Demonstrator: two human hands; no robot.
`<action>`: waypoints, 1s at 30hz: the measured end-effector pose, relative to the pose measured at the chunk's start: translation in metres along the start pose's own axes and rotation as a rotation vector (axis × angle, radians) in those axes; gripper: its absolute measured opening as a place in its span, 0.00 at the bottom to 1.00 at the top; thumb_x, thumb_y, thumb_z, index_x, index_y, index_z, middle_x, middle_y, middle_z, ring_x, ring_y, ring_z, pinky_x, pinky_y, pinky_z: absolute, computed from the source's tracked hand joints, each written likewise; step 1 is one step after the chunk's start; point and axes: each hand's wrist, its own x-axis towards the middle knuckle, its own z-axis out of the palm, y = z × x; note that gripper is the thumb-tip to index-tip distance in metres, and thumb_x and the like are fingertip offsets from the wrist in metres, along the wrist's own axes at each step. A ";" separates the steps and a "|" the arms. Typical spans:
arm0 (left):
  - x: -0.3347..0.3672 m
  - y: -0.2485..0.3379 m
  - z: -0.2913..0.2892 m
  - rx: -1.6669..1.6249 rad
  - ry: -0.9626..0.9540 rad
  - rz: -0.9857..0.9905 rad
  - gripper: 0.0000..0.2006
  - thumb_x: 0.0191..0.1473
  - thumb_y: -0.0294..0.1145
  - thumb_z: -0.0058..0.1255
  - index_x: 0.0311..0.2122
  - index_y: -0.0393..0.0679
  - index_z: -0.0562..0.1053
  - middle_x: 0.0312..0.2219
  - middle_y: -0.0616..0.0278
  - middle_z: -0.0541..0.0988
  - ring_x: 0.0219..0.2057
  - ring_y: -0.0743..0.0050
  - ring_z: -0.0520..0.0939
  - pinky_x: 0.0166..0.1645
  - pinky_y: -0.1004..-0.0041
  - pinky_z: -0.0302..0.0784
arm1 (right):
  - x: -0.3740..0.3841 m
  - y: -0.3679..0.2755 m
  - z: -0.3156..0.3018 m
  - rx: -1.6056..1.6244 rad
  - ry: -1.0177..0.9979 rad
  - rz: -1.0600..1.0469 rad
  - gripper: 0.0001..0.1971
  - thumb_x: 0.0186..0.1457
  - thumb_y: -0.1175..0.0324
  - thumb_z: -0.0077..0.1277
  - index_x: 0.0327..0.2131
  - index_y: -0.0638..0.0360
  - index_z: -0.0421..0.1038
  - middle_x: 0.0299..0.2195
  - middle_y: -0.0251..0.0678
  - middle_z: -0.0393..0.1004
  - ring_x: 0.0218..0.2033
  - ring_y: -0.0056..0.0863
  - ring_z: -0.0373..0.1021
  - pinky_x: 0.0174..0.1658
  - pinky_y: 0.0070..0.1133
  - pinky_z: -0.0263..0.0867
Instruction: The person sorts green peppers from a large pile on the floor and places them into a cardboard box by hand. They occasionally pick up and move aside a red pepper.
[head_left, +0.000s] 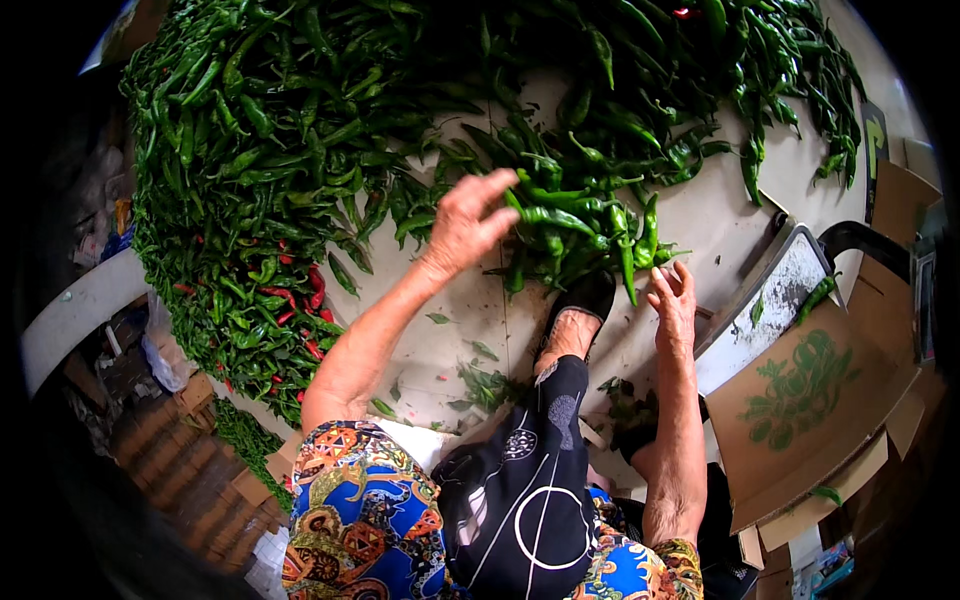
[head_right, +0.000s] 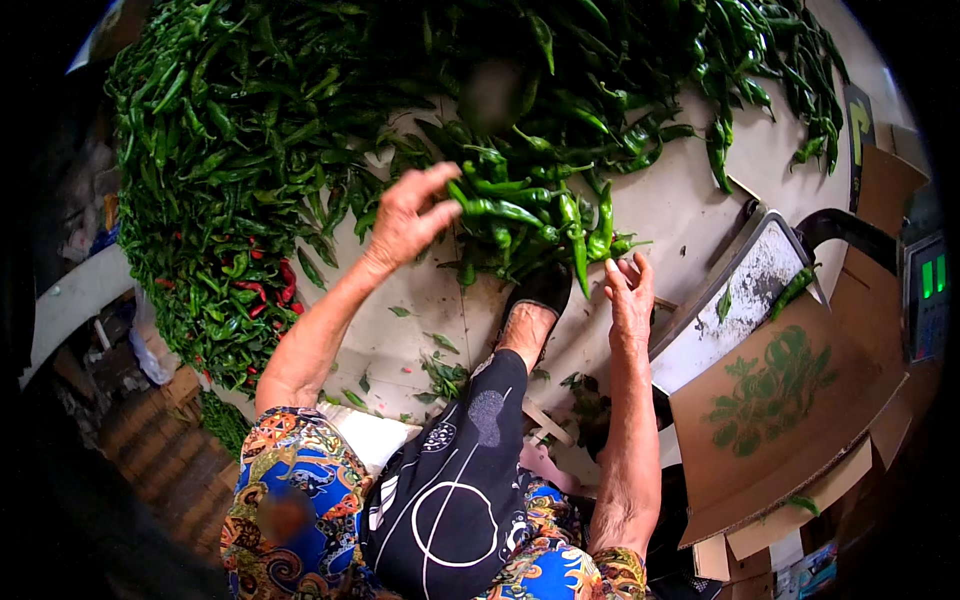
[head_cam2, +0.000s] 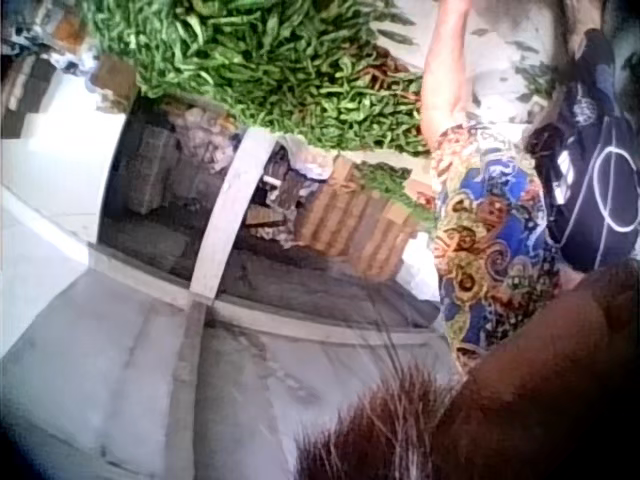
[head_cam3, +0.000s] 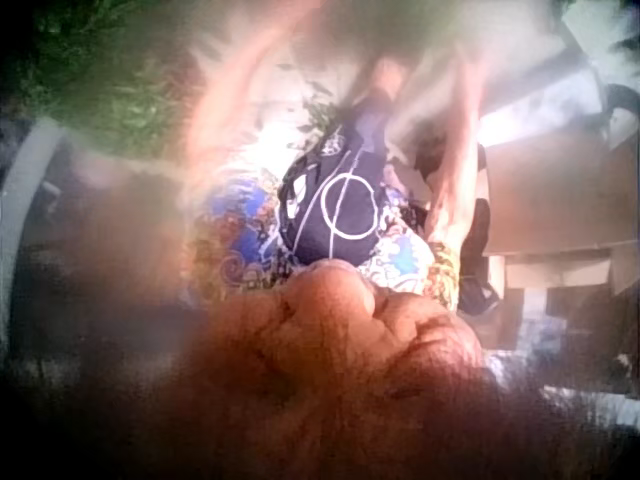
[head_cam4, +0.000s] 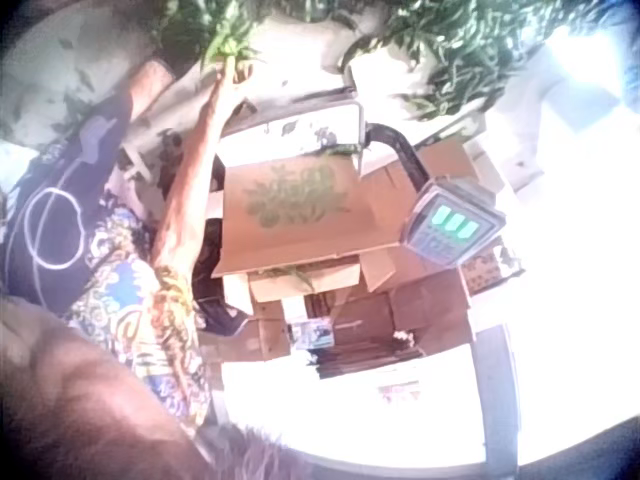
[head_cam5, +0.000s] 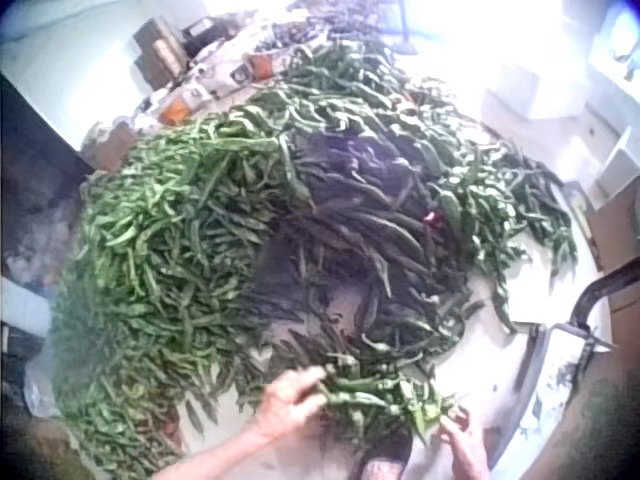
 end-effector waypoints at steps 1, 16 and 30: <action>0.012 -0.006 -0.005 0.056 0.159 0.061 0.26 0.52 0.35 0.62 0.58 0.47 0.73 0.44 0.54 0.80 0.47 0.64 0.81 0.47 0.69 0.80 | -0.002 0.003 -0.001 -0.004 0.000 -0.003 0.42 0.54 0.53 0.63 0.66 0.58 0.55 0.59 0.47 0.67 0.55 0.34 0.68 0.54 0.28 0.67; -0.024 0.087 0.109 -0.005 -0.137 0.384 0.36 0.46 0.30 0.64 0.63 0.49 0.68 0.63 0.55 0.67 0.63 0.50 0.66 0.68 0.53 0.58 | -0.009 -0.003 0.002 0.263 -0.048 0.100 0.45 0.53 0.56 0.65 0.66 0.59 0.49 0.54 0.45 0.69 0.56 0.36 0.69 0.59 0.33 0.63; 0.044 -0.065 0.024 0.762 0.045 0.176 0.38 0.37 0.17 0.56 0.60 0.50 0.68 0.54 0.51 0.69 0.59 0.45 0.67 0.58 0.49 0.62 | 0.004 -0.001 0.011 0.508 -0.149 0.155 0.16 0.60 0.59 0.60 0.49 0.49 0.71 0.44 0.23 0.75 0.44 0.14 0.70 0.47 0.18 0.64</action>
